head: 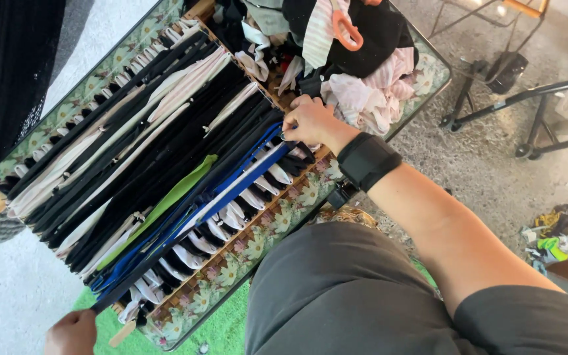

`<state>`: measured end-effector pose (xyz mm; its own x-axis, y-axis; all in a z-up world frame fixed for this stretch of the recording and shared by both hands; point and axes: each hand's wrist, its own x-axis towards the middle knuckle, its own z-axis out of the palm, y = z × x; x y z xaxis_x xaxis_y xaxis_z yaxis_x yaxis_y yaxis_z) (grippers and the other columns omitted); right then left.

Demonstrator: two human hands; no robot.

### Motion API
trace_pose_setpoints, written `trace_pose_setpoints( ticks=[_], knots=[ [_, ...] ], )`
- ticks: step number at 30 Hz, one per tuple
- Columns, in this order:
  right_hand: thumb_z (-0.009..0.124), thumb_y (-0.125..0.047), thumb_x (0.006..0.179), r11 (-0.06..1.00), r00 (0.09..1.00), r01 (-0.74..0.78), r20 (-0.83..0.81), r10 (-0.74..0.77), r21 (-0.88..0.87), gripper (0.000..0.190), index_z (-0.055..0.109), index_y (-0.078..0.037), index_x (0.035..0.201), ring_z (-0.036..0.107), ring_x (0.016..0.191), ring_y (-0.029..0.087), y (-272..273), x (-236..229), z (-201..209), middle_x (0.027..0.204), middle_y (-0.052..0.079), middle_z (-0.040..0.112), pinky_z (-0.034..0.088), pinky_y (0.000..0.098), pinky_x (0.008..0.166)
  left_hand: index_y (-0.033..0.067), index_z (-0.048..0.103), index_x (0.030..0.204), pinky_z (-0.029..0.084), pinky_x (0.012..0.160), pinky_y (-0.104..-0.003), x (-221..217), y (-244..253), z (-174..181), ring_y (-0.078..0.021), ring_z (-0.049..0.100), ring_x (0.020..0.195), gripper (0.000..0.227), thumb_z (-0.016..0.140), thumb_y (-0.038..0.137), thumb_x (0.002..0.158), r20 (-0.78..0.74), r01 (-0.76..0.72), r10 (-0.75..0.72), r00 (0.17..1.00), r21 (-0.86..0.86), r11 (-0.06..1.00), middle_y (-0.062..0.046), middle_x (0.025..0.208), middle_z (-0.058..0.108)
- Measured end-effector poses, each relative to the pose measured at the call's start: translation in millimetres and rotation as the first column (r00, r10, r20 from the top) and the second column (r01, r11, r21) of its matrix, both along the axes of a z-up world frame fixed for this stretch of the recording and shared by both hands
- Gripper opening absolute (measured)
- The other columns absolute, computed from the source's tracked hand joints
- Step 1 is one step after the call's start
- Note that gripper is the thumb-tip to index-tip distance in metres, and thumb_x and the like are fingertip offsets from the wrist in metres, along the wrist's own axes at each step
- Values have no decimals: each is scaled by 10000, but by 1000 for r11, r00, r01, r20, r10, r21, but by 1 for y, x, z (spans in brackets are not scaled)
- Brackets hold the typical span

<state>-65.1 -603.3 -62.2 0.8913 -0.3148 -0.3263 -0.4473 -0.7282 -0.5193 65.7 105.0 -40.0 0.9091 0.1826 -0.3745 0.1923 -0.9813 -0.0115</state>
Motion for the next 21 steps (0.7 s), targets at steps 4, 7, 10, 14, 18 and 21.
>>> trace_pose_setpoints(
  ticks=[4, 7, 10, 14, 18, 21],
  knots=[
    [806, -400, 720, 999, 998, 45, -52, -44, 8, 213, 801, -307, 912, 437, 1285, 376, -2, -1, -5, 1450, 51, 510, 322, 600, 979, 23, 827, 1014, 611, 794, -412, 14, 57, -38, -313, 767, 729, 297, 704, 284, 946, 153, -5, 17, 988, -80, 997, -258, 709, 741],
    [814, -392, 725, 995, 997, 67, -49, -63, 77, 200, 815, -324, 913, 425, 1294, 383, -4, -3, -5, 1493, 62, 463, 317, 599, 1011, 7, 819, 955, 597, 767, -408, 24, 67, -49, -280, 739, 693, 249, 747, 240, 909, 103, 36, -30, 994, -56, 998, -197, 643, 690],
    [793, -290, 750, 999, 1000, -5, -4, 5, 32, 248, 824, -367, 984, 405, 1296, 417, 3, -11, 1, 1519, 100, 410, 293, 627, 1017, 21, 826, 976, 589, 815, -402, 15, 63, -52, -252, 731, 681, 255, 748, 262, 940, 204, 112, -84, 975, -131, 985, -191, 663, 718],
    [752, -167, 761, 972, 982, -99, 137, 130, -211, 247, 838, -305, 946, 474, 1233, 384, 15, -23, 26, 1493, 120, 480, 351, 598, 935, 96, 817, 1050, 585, 850, -423, 15, 53, -50, -276, 755, 788, 282, 732, 325, 910, 74, 70, -56, 996, -208, 976, -183, 758, 758],
    [774, -225, 803, 930, 972, -115, 154, 178, -349, 57, 818, -239, 836, 507, 1216, 339, 22, -29, 33, 1412, 88, 562, 393, 523, 928, 211, 827, 1098, 564, 915, -459, 17, 56, -53, -328, 757, 921, 307, 736, 396, 870, -63, 104, -108, 992, -68, 992, -168, 918, 787],
    [764, -213, 815, 949, 979, -105, 137, 152, -298, 86, 823, -242, 871, 507, 1211, 336, 17, -29, 33, 1404, 96, 561, 387, 526, 915, 222, 824, 1094, 567, 921, -466, 10, 63, -57, -343, 760, 939, 309, 707, 425, 892, -51, 57, -61, 997, -76, 995, -165, 876, 781]
  ],
)
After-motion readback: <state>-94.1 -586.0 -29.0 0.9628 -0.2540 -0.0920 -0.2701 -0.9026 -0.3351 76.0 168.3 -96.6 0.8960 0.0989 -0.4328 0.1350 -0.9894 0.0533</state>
